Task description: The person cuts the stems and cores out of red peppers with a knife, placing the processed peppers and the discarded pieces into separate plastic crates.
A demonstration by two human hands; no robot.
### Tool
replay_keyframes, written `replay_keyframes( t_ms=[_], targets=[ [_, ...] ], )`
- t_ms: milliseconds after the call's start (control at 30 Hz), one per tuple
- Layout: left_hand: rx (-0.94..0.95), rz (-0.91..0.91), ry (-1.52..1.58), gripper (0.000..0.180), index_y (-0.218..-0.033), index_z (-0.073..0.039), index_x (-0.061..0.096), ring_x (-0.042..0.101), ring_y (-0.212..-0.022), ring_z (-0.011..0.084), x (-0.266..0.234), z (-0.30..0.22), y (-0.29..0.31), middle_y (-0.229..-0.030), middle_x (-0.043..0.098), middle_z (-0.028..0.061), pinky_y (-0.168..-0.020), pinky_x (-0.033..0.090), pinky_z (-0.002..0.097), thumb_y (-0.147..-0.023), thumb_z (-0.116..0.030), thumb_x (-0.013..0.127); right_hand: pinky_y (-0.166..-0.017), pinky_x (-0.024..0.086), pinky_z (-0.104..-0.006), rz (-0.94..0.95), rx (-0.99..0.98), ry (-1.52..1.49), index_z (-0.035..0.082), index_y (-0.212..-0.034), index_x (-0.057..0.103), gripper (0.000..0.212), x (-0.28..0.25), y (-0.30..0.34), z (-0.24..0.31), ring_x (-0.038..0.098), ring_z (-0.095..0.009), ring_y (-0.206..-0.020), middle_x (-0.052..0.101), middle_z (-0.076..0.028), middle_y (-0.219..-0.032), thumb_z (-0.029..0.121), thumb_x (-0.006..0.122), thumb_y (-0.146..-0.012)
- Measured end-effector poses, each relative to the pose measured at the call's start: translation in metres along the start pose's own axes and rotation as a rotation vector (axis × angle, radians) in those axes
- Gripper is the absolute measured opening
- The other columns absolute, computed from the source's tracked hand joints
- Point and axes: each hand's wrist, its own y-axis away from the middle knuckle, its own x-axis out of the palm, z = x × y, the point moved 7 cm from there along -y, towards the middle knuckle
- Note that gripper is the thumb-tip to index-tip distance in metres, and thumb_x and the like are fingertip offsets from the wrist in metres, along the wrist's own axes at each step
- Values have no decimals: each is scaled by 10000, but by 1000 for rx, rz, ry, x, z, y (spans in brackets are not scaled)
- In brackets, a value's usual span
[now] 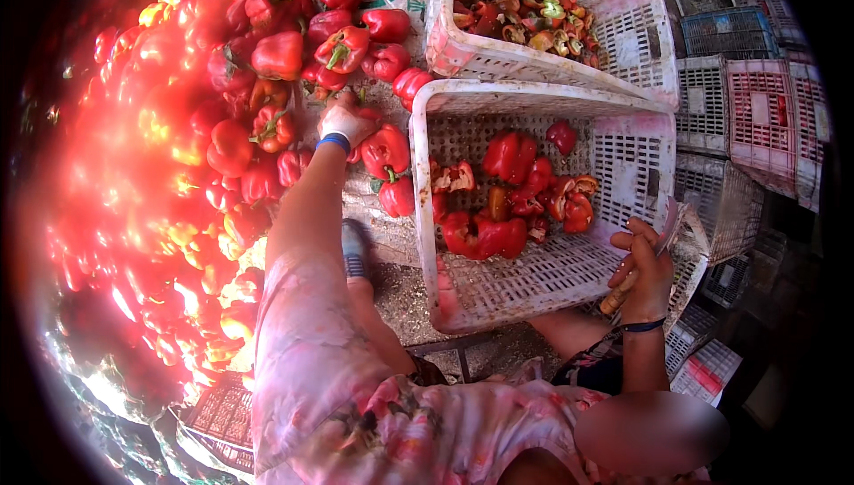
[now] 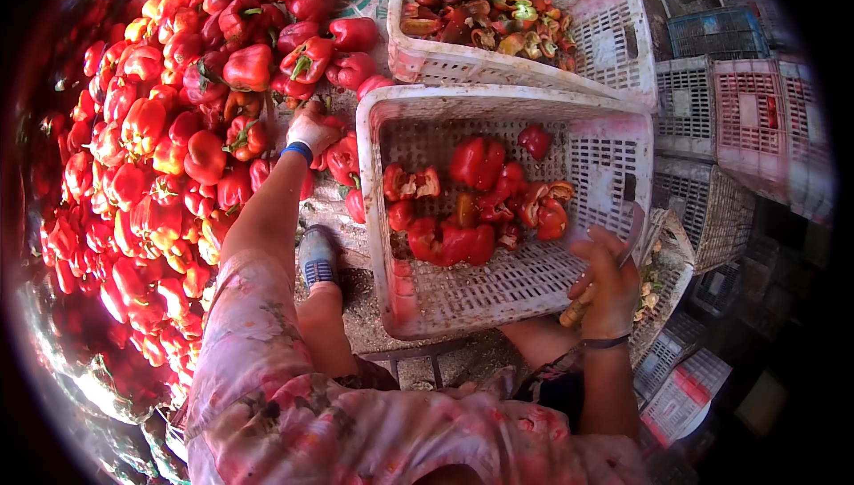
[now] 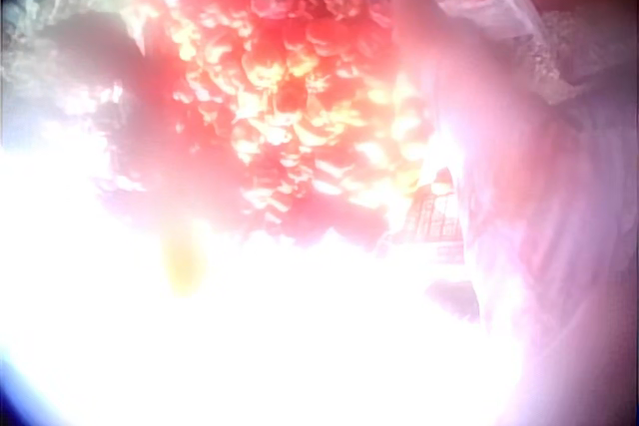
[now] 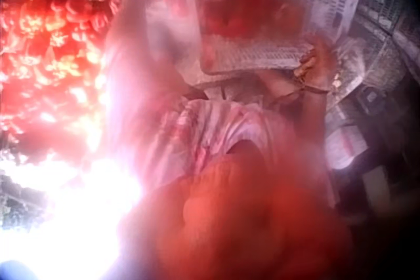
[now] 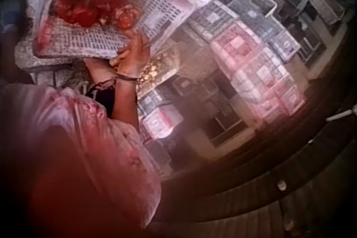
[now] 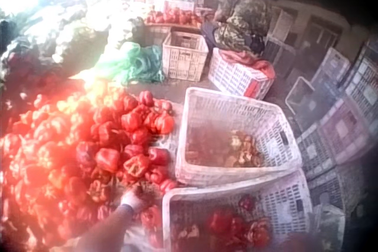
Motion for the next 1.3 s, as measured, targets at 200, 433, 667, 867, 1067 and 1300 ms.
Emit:
replay_keyframes(
  t_ms=[200,433,667,867,1067,1300],
  targets=[
    [-269,-265,585,466,-999,-4,567,651,-710,213,2,89,26,-827,646,118,-620,544,349,-643,-204,790,-446,427,-259,61,5,-62,-24,-1234,594,434,-2,13,1,527,-124,-496,682,-125,-893,263,581,-909],
    [5,-224,1236,421,-1048,-16,542,667,-736,216,-136,6,103,-855,647,102,-630,571,379,-688,-107,740,-440,426,-250,258,-32,-173,-2,-1323,559,487,10,40,15,516,-107,-496,663,-86,-849,259,602,-915],
    [365,666,1825,496,-1236,64,487,600,-1133,364,-222,-192,269,-1196,598,220,-1022,479,503,-793,-136,585,-447,410,-212,552,-335,-285,26,-1396,503,564,56,95,88,537,-58,-550,663,-34,-925,242,688,-908],
    [57,779,1983,532,-1290,-35,497,579,-1125,338,-202,-199,313,-1219,601,145,-1040,433,527,-801,-216,605,-444,414,-206,656,-380,-452,30,-1396,502,555,71,127,98,528,-79,-535,703,-93,-985,335,632,-951],
    [86,397,2057,554,-1335,-211,504,531,-1268,176,-204,-156,316,-1312,598,-39,-1052,442,396,-921,-577,469,-443,427,-238,700,-138,-470,57,-1354,540,491,68,98,68,550,-93,-541,693,-70,-914,301,637,-939],
    [362,275,1779,448,-1223,28,518,620,-1088,317,-191,-189,294,-1116,637,167,-967,511,430,-809,-120,604,-471,436,-223,732,-321,-377,22,-1392,495,617,82,105,86,538,-72,-553,661,-42,-857,393,661,-927]
  ],
)
